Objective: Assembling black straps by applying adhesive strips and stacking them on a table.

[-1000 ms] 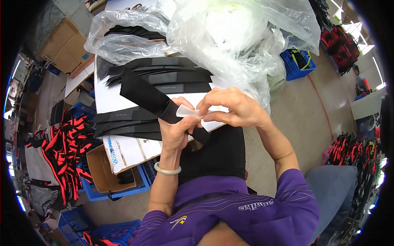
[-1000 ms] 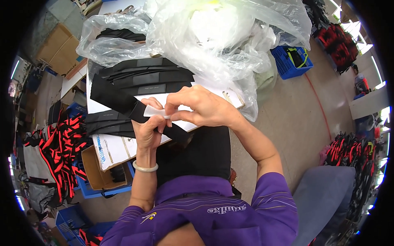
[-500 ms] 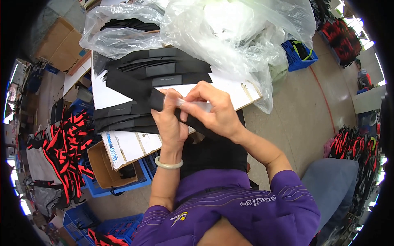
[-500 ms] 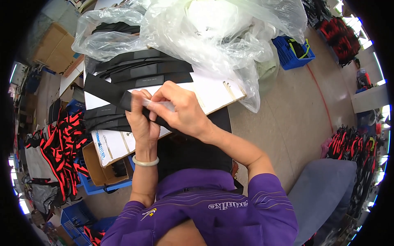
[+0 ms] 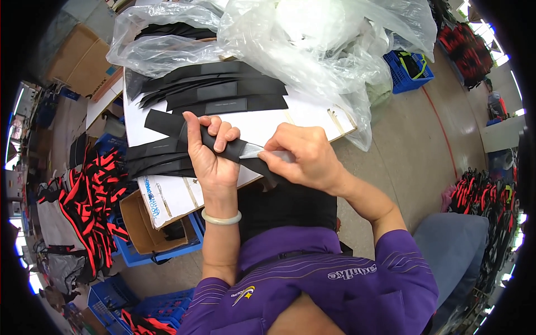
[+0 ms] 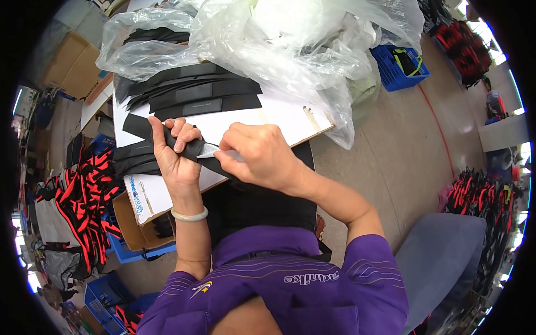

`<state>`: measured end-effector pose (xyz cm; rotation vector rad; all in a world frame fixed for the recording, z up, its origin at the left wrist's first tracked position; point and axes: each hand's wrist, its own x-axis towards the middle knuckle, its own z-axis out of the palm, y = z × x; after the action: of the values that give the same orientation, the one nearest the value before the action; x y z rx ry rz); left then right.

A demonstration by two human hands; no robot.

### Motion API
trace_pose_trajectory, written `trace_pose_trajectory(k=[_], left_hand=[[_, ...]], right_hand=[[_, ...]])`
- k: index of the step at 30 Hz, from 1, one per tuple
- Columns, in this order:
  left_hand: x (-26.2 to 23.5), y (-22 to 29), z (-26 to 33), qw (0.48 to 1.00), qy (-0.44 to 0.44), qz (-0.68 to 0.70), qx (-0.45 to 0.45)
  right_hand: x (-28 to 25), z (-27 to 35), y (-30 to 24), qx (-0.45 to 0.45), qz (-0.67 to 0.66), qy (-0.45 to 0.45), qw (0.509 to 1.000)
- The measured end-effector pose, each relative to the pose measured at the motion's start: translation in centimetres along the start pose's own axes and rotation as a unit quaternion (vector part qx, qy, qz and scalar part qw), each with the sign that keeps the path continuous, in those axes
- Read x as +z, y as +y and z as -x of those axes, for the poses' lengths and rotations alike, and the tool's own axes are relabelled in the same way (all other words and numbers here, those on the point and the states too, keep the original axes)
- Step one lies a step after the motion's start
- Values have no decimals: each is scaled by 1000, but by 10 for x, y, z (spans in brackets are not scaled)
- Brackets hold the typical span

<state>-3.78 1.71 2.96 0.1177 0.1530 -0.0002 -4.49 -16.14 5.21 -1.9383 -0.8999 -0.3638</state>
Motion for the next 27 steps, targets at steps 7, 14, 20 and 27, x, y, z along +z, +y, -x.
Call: trace_pose_trajectory(k=[7, 14, 20, 27], left_hand=[[1, -13, 7, 996, -48, -55, 42], [4, -11, 2, 998, -46, -28, 33], [3, -14, 3, 997, -39, -50, 39], [-2, -3, -1, 1000, -4, 17, 12]], right_hand=[[17, -3, -3, -11, 37, 52, 998], [6, 2, -7, 3, 83, 21, 996], [12, -5, -6, -8, 36, 23, 999], [-11, 7, -6, -10, 26, -35, 999]])
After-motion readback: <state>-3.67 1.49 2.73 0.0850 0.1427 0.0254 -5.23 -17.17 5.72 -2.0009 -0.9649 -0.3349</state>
